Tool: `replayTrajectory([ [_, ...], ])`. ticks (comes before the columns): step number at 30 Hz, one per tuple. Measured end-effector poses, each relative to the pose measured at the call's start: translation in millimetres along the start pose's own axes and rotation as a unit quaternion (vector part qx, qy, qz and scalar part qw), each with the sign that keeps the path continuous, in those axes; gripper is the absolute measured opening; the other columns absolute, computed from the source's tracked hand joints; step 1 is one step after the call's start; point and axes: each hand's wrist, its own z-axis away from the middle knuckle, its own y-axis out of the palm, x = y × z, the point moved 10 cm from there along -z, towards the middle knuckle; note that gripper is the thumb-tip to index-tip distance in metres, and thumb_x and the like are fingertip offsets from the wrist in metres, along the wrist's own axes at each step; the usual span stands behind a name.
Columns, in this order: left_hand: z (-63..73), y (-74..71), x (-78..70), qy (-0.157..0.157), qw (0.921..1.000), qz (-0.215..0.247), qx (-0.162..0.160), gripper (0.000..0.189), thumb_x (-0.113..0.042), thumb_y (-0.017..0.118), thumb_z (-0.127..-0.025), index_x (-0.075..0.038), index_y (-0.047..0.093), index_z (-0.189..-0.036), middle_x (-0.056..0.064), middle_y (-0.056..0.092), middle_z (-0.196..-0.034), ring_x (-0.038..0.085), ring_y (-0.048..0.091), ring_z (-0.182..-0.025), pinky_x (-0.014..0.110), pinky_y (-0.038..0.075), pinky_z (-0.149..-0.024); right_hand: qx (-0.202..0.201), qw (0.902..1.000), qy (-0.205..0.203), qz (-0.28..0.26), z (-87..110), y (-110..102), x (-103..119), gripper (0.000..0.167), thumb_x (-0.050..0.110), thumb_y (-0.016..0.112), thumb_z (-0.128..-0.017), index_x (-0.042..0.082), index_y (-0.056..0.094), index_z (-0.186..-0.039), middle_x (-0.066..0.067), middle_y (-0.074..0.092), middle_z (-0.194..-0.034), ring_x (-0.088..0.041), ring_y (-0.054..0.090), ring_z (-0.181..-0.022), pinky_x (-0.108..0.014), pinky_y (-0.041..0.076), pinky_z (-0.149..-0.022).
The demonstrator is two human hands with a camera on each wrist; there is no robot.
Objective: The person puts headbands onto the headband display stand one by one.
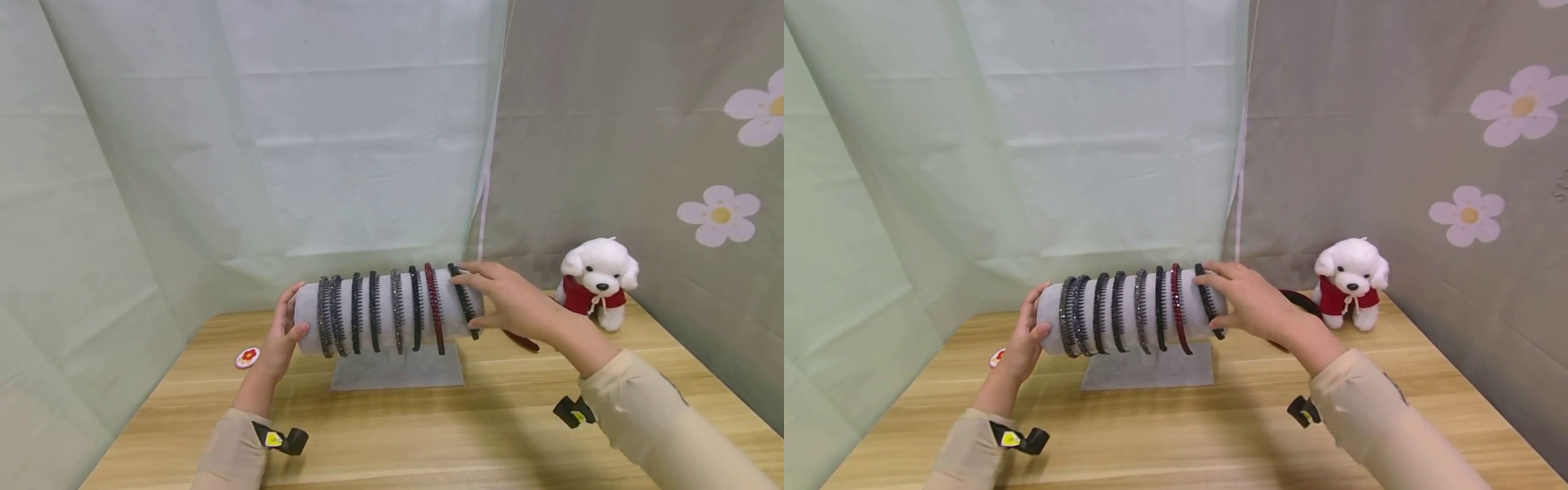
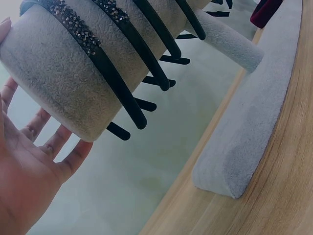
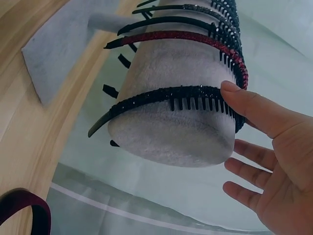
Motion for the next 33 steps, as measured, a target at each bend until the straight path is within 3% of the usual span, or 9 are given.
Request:
replayTrajectory([
  [15, 0.4, -0.4, -0.4, 0.001, 1.0, 0.002, -0.005, 0.066, -0.034, 0.061, -0.093, -0.028, 0.025, -0.148, -0.007, 0.041, -0.136, 0.006, 0.047, -0.11, 0.021, 0.045, -0.087, 0.009, 0.9992, 0.028, 0.029, -5.8, 1, -7, 0.063, 0.029, 0.081, -0.076, 0.01, 0.056, -0.131, -0.013, 0.057, -0.135, -0.033, 0.051, -0.127, -0.056, 0.038, -0.103],
  [26, 0.9, -0.2, 0.3, -0.001, 1.0, -0.001, -0.001, 0.067, -0.034, 0.061, -0.093, -0.026, 0.023, -0.149, -0.008, 0.04, -0.137, 0.006, 0.047, -0.11, 0.021, 0.045, -0.087, 0.017, 0.9989, 0.042, -0.01, -11.1, 2, -11, 0.064, 0.033, 0.08, -0.077, 0.011, 0.055, -0.132, -0.012, 0.06, -0.131, -0.033, 0.055, -0.122, -0.052, 0.041, -0.102],
  [33, 0.8, -0.1, 0.6, -0.004, 1.0, 0.0, -0.002, 0.066, -0.035, 0.06, -0.093, -0.028, 0.024, -0.148, -0.008, 0.04, -0.138, 0.006, 0.046, -0.11, 0.021, 0.044, -0.087, 0.045, 0.9971, 0.052, -0.032, -17.7, 3, -13, 0.063, 0.032, 0.078, -0.079, 0.01, 0.054, -0.133, -0.013, 0.058, -0.132, -0.033, 0.055, -0.121, -0.05, 0.043, -0.101],
])
